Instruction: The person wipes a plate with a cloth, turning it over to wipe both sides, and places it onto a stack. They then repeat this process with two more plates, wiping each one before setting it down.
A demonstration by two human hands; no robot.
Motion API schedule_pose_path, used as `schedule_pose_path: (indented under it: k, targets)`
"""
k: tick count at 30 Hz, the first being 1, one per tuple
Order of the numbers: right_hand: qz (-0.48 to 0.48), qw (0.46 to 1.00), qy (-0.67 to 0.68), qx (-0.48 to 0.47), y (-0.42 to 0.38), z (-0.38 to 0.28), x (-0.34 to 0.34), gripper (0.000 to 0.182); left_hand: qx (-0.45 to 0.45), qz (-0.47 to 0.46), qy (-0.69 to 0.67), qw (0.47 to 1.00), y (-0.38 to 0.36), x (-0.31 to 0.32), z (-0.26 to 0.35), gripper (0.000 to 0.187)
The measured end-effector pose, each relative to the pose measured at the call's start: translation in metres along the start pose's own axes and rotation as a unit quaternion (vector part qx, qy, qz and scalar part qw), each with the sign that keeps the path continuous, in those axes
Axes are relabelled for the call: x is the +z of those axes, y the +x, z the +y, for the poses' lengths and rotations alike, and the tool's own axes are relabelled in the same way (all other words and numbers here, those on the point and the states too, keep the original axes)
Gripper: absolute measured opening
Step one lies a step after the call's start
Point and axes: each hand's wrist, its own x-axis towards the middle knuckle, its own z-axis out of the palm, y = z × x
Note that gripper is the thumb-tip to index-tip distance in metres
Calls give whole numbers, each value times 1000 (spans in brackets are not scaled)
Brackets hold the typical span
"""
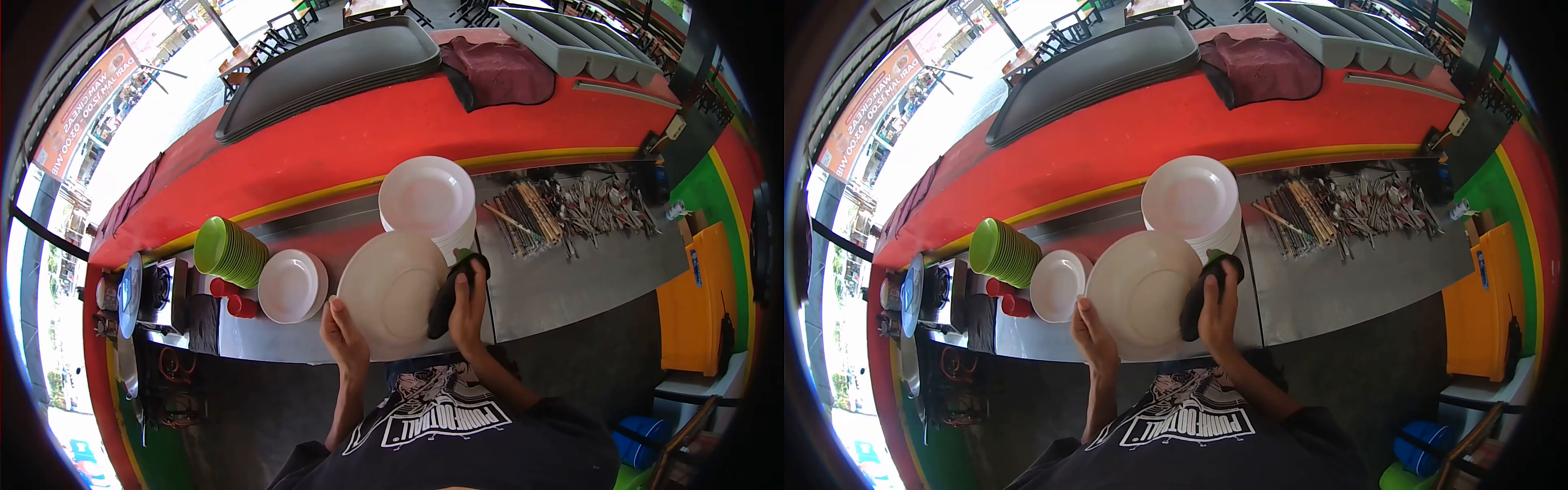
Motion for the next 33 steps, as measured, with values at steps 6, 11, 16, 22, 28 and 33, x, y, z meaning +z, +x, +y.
schedule_pose_path:
  k: [6,11,16,22,28,33]
  targets:
    - [-251,895,-243,-276,-24,-50,16,26,-30,-83,21,996,-10,16,12,40]
    - [-223,890,-243,-316,9,-59,25,29,11,-78,65,995,-4,5,34,40]
    - [-87,996,-8,35,33,-5,28,33,69,1,39,997,-13,-10,34,47]
    - [-199,961,23,193,-16,39,-16,49,179,98,104,973,-24,-37,6,63]
    - [-170,781,292,526,-12,12,-57,59,253,-91,-72,960,-10,-40,9,77]
    - [-148,881,220,391,-6,18,-69,52,187,-123,-98,970,-8,-20,-13,56]
